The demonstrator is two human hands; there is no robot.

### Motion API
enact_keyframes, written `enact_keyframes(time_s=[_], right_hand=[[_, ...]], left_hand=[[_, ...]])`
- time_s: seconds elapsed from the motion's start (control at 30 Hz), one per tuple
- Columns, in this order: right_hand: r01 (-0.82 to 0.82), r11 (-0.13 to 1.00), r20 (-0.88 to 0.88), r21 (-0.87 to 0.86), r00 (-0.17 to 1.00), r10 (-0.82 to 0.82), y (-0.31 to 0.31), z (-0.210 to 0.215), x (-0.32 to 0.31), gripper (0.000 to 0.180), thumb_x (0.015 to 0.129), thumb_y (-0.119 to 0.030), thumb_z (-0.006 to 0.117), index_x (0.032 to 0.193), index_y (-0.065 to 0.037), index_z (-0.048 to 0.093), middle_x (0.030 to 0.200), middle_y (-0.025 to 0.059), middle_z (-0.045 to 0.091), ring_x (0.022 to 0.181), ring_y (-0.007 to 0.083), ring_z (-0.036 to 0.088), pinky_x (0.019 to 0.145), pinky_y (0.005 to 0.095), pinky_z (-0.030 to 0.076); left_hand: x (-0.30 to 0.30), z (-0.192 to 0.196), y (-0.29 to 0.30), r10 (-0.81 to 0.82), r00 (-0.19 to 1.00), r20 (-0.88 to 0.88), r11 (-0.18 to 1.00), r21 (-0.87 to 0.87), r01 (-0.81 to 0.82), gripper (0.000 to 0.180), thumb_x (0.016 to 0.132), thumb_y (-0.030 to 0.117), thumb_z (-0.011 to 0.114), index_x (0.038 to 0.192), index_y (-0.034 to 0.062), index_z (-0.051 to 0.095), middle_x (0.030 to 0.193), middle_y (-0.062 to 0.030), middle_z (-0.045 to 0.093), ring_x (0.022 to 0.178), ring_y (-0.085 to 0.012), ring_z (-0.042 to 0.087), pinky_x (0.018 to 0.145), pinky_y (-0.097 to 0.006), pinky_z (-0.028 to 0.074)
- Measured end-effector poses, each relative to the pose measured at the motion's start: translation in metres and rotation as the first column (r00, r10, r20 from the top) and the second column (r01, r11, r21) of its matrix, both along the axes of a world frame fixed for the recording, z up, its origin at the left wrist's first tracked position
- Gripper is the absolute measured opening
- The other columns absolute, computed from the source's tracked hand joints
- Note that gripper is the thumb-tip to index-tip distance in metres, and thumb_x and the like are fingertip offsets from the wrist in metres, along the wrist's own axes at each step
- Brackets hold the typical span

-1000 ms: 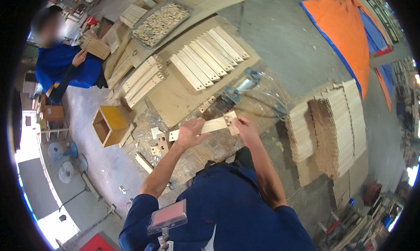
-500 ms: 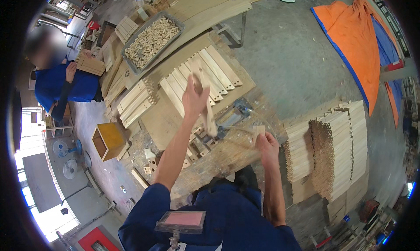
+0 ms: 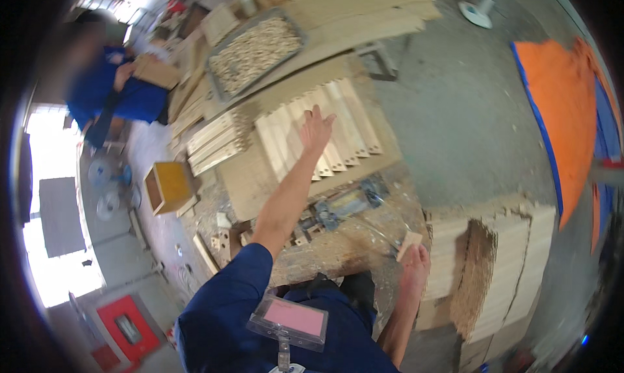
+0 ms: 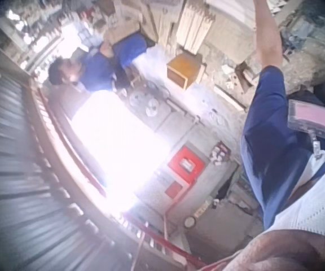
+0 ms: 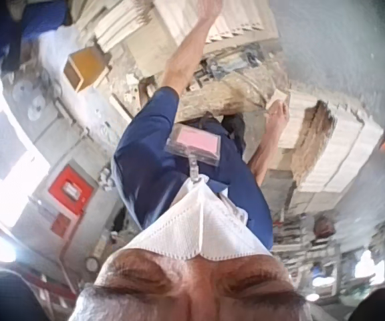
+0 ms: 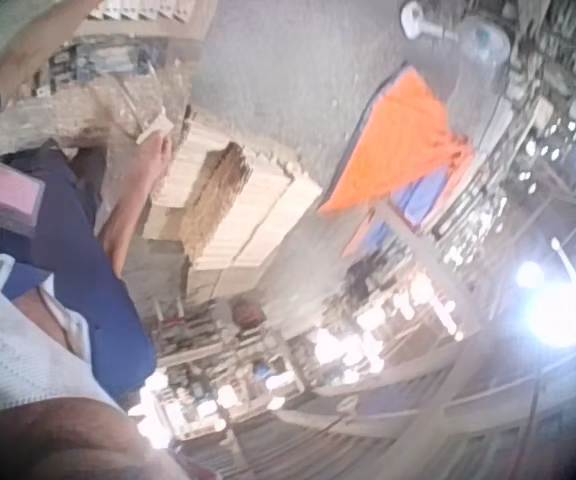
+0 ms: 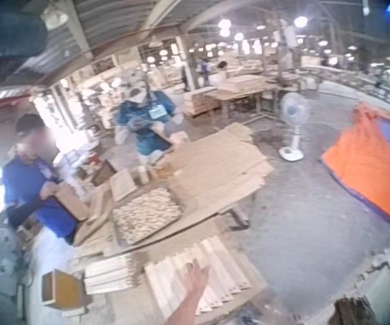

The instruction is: The person assembles small wooden components by hand at a workbench in a factory. They pick up a long wooden slat and a small wooden block, align them, and press them together to form a unit. The person repeats this process, placing the finished assemblies into a stack on the table.

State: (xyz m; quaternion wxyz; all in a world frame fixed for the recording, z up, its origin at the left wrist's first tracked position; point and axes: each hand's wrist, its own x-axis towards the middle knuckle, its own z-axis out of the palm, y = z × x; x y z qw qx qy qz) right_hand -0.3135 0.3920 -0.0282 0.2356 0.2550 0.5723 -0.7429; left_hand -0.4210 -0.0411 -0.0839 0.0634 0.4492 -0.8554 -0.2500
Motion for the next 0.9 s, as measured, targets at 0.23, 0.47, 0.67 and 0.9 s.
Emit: enact_keyframes(time_s=[0.23, 0.47, 0.67, 0.9], right_hand=[[-0.117, 0.993, 0.017, 0.019, 0.993, 0.117, -0.026, 0.011, 0.003, 0.02, 0.098, -0.015, 0.061, 0.11, 0.0, 0.062, 0.099, 0.0101, 0.069, 0.086, 0.0197, 0.068, 0.073, 0.0321, 0.055], [-0.27, 0.96, -0.045, 0.079, 0.961, 0.274, -0.046, 0.027, 0.04, 0.023, 0.098, -0.015, 0.06, 0.116, -0.001, 0.062, 0.105, 0.0105, 0.069, 0.092, 0.0216, 0.069, 0.079, 0.0344, 0.057], [-0.234, 0.967, -0.054, 0.105, 0.969, 0.24, -0.068, 0.043, 0.099, 0.028, 0.098, -0.014, 0.059, 0.122, 0.0, 0.061, 0.106, 0.0101, 0.069, 0.094, 0.021, 0.069, 0.08, 0.0333, 0.056], [-0.223, 0.967, -0.154, 0.126, 0.958, 0.241, -0.088, 0.044, 0.158, 0.025, 0.099, -0.015, 0.06, 0.118, 0.001, 0.063, 0.103, 0.0075, 0.068, 0.091, 0.0183, 0.068, 0.077, 0.0309, 0.056]], left_hand=[[0.23, 0.009, -0.12, 0.23, 0.973, 0.006, 0.847, -0.494, -0.197, 0.038, 0.084, 0.011, 0.059, 0.12, 0.0019, 0.054, 0.127, -0.0207, 0.054, 0.12, -0.0392, 0.05, 0.099, -0.051, 0.041], [0.319, 0.007, -0.184, 0.137, 0.941, 0.31, 0.93, -0.366, -0.015, 0.039, 0.082, 0.01, 0.062, 0.121, 0.0065, 0.059, 0.126, -0.0163, 0.056, 0.122, -0.0351, 0.05, 0.101, -0.052, 0.039], [0.357, 0.021, -0.193, -0.399, 0.855, 0.332, 0.818, -0.292, 0.495, 0.042, 0.082, 0.012, 0.063, 0.124, 0.0152, 0.064, 0.118, -0.0132, 0.063, 0.113, -0.0308, 0.059, 0.1, -0.043, 0.048], [0.375, 0.033, -0.064, -0.663, 0.73, -0.166, 0.749, -0.169, 0.641, 0.03, 0.085, 0.018, 0.066, 0.115, 0.0215, 0.07, 0.107, -0.005, 0.067, 0.096, -0.0233, 0.067, 0.077, -0.038, 0.058]])
